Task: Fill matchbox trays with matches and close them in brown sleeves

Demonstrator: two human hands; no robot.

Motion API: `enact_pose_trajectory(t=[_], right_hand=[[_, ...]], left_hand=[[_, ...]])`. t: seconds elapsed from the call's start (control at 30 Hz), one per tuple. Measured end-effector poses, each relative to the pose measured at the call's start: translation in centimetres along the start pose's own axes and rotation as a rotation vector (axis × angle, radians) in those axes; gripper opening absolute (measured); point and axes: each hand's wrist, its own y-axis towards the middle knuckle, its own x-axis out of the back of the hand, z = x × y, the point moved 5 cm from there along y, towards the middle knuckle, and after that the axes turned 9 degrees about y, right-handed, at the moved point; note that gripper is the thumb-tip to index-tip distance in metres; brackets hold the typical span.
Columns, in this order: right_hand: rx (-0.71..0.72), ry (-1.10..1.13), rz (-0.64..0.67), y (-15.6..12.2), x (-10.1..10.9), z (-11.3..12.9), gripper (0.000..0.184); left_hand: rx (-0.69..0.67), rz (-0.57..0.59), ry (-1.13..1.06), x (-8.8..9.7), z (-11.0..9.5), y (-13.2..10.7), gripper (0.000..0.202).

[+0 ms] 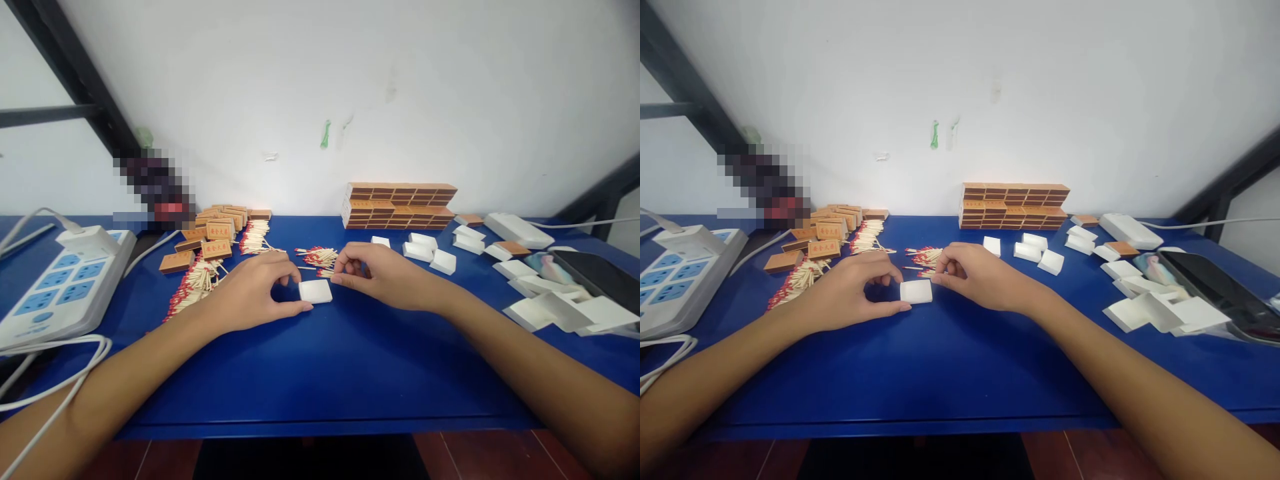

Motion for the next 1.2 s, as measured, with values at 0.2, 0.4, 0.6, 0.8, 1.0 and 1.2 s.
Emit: enact_pose_trajectory(t=[0.2, 0.4, 0.6, 0.8, 1.0, 1.2], right_hand=[[-0.05, -0.193, 0.03, 0.2, 0.6, -1.4, 0.016], [-0.017, -0.19, 0.067, 0.3, 0.5, -1.9, 0.017], [-0.005, 0.018, 0.051, -0.1, 0.5, -0.1, 0.026], [0.041, 0.148, 0.14, -0.6, -0.6, 0.8, 0.028], [0.067, 0.062, 0.117, -0.7, -1.4, 1.5, 0.024], [0.1, 0.01, 0.138, -1.1, -2.3, 2.1, 0.013]], left_hand=[[-0.036, 0.018, 0.031, 0.0, 0.1, 0.0, 0.034], [-0.031, 0.057, 0.034, -0.3, 0.1, -0.2, 0.035], [-0.016, 0.03, 0.027, -0.2, 0.0, 0.0, 0.034], [-0.04, 0.004, 0.014, -0.1, -0.2, 0.0, 0.031], [-0.078, -0.007, 0.021, 0.1, -0.7, -0.1, 0.028], [-0.093, -0.01, 0.035, 0.0, -0.9, -0.2, 0.027]])
